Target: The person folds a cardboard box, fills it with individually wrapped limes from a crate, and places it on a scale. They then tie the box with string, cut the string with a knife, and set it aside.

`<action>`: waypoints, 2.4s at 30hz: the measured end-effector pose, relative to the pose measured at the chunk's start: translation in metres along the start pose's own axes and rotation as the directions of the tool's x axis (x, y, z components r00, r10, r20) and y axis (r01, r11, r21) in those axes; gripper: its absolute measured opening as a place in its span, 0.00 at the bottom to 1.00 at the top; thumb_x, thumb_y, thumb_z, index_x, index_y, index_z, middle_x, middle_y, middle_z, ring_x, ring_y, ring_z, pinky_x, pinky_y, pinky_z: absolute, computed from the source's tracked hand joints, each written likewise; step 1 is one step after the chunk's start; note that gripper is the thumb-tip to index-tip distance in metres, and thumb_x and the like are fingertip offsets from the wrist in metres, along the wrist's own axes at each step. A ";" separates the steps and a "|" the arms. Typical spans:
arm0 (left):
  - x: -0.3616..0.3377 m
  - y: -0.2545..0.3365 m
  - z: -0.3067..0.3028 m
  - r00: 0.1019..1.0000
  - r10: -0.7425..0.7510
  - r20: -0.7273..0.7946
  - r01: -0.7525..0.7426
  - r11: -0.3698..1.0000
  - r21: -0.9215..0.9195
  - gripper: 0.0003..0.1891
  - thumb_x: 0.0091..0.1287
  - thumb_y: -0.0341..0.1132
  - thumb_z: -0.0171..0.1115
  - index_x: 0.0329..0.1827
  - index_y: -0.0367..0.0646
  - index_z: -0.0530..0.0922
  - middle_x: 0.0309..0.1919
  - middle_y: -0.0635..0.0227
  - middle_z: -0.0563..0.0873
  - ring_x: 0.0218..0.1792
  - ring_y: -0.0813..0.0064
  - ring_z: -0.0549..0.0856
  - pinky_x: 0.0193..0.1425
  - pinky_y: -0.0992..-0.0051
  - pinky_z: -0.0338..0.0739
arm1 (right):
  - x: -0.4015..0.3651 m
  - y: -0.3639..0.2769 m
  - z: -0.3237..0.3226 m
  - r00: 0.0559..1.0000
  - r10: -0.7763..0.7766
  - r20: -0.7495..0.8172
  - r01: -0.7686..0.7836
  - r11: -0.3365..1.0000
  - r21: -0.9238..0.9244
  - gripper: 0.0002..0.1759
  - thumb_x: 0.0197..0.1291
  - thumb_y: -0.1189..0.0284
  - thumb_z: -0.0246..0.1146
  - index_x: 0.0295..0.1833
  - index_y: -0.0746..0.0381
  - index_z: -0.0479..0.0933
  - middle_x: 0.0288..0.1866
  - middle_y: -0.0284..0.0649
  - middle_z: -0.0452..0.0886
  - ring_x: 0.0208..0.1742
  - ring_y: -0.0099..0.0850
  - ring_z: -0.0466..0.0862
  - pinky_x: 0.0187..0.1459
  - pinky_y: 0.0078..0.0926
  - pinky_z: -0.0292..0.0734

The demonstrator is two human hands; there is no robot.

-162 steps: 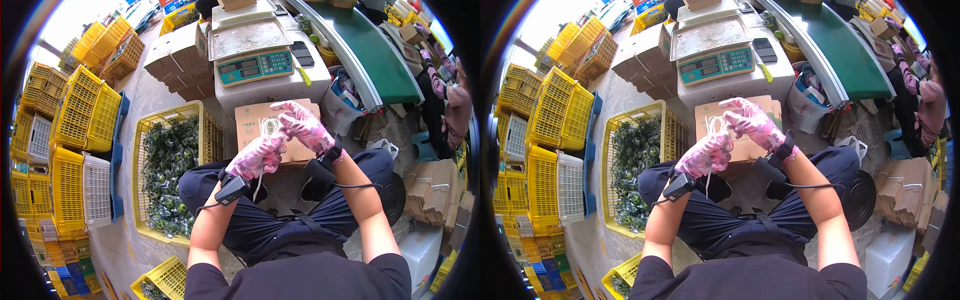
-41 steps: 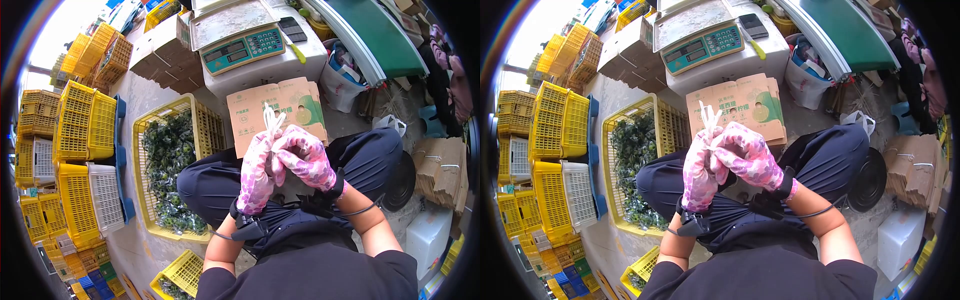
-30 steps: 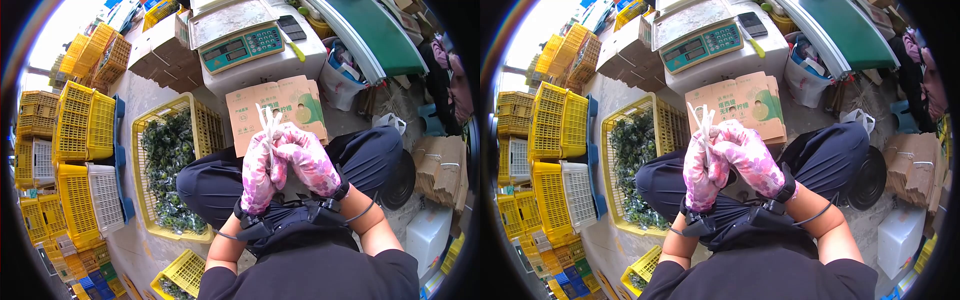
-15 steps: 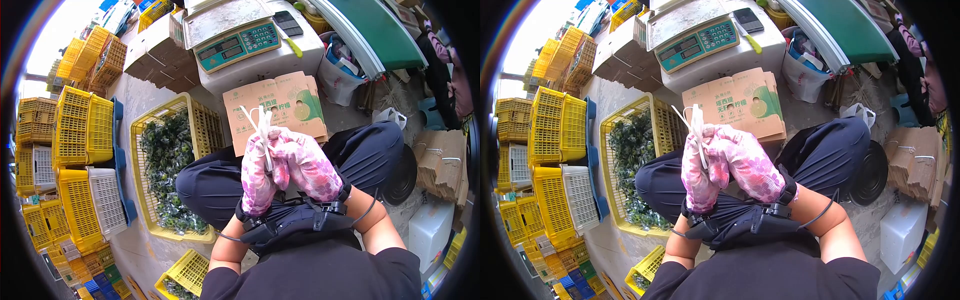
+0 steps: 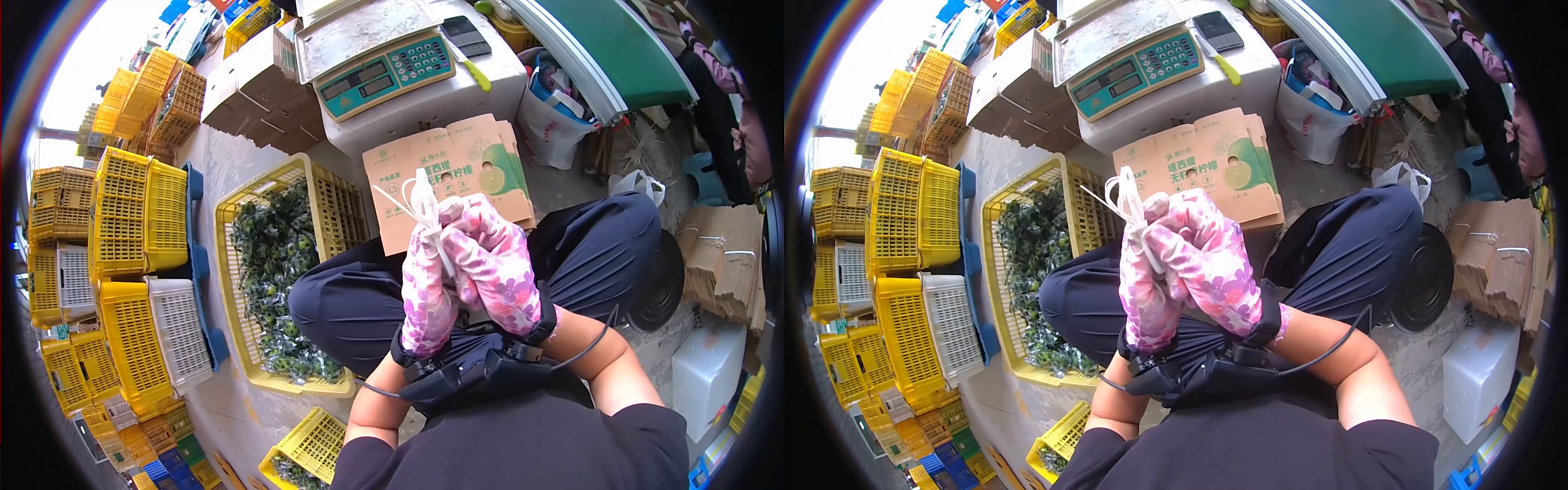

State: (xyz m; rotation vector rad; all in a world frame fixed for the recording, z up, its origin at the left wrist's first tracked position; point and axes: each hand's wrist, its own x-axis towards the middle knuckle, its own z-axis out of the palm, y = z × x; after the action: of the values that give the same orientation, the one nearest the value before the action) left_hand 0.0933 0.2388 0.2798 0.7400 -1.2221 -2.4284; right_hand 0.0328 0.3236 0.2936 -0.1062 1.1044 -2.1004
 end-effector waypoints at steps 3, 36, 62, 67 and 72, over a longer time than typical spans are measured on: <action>-0.001 0.005 -0.006 0.968 -0.017 0.250 0.087 0.959 -0.269 0.28 0.77 0.52 0.41 0.66 0.35 0.68 0.20 0.74 0.76 0.13 0.86 0.69 0.20 0.83 0.64 | 0.016 0.008 -0.014 0.958 -0.161 0.236 0.192 0.975 -0.113 0.04 0.64 0.77 0.62 0.41 0.67 0.78 0.51 0.37 0.75 0.50 0.24 0.76 0.55 0.22 0.69; 0.013 -0.005 -0.030 0.918 -0.252 0.307 0.185 0.955 0.232 0.16 0.77 0.44 0.46 0.49 0.38 0.73 0.16 0.73 0.71 0.12 0.82 0.68 0.17 0.81 0.64 | 0.030 -0.011 -0.059 0.573 -0.584 0.575 0.697 -0.022 -0.716 0.14 0.47 0.74 0.71 0.43 0.58 0.83 0.32 0.37 0.78 0.34 0.36 0.81 0.34 0.31 0.77; 0.014 -0.103 0.002 0.815 -0.385 0.432 0.085 0.819 0.568 0.17 0.72 0.43 0.50 0.54 0.41 0.73 0.22 0.71 0.73 0.14 0.78 0.67 0.15 0.80 0.61 | -0.101 0.014 -0.137 0.720 -0.693 -0.028 0.616 0.657 -0.435 0.17 0.62 0.63 0.67 0.47 0.64 0.74 0.36 0.36 0.80 0.39 0.23 0.79 0.44 0.24 0.74; -0.051 -0.074 0.074 0.512 -0.567 0.646 0.117 0.791 0.601 0.23 0.72 0.47 0.47 0.62 0.42 0.69 0.37 0.61 0.82 0.23 0.70 0.80 0.21 0.76 0.75 | -0.175 -0.026 -0.163 0.113 -0.991 -0.069 0.409 0.110 -0.906 0.09 0.66 0.69 0.61 0.48 0.61 0.76 0.48 0.37 0.80 0.52 0.27 0.80 0.53 0.27 0.75; -0.038 -0.071 0.070 0.668 -0.441 0.599 -0.004 0.803 0.596 0.37 0.67 0.51 0.55 0.73 0.40 0.57 0.57 0.57 0.75 0.26 0.69 0.83 0.28 0.77 0.79 | -0.401 -0.047 -0.272 -0.614 -0.696 -0.373 0.214 0.307 -0.927 0.08 0.65 0.69 0.62 0.46 0.61 0.76 0.38 0.33 0.81 0.42 0.23 0.81 0.45 0.25 0.78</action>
State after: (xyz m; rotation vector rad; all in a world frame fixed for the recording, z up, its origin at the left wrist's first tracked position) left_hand 0.0796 0.3443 0.2687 -0.0168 -2.3486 -2.6752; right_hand 0.1870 0.7839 0.2599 1.4287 3.1586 -2.8344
